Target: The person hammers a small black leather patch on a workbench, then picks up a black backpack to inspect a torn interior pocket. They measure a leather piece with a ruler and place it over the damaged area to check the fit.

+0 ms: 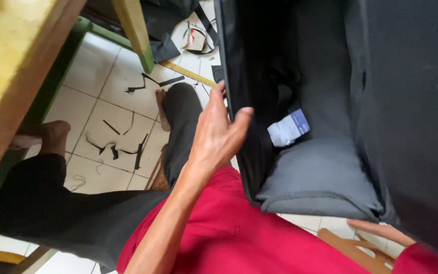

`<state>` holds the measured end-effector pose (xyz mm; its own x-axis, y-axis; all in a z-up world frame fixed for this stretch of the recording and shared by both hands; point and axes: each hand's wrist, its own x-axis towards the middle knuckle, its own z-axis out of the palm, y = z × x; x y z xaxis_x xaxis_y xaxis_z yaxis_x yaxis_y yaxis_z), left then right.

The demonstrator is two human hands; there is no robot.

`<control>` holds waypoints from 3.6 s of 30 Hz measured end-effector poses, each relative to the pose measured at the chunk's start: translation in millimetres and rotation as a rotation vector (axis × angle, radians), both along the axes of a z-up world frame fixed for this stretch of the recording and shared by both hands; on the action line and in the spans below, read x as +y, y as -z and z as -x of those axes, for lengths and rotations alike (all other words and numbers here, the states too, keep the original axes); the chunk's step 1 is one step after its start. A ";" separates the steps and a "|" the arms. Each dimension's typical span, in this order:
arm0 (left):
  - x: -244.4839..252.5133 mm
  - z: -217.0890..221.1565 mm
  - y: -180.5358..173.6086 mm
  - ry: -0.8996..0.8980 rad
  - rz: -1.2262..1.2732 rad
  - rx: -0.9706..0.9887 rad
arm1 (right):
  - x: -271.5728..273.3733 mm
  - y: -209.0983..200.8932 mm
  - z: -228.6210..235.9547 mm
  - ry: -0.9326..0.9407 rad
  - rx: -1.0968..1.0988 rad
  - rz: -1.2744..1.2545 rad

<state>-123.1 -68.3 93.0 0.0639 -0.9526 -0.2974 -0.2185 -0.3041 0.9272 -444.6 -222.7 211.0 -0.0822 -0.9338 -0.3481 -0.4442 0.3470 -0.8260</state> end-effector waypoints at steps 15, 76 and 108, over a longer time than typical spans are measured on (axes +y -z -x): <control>88.0 -99.7 8.3 -0.345 -0.232 0.451 | 101.7 70.5 -259.5 -1.094 0.445 0.657; 80.2 -25.3 -1.6 0.332 0.503 -0.327 | 71.4 10.8 -283.2 -1.685 0.481 0.876; -73.8 -126.9 69.8 0.881 0.002 -0.458 | 40.2 28.8 -277.9 -1.684 0.509 0.963</control>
<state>3.8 -142.1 23.3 -0.5591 -0.7155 -0.4189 -0.7029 0.1411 0.6972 -166.7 -182.4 182.1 0.9999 0.0028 -0.0123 0.0007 -0.9856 -0.1692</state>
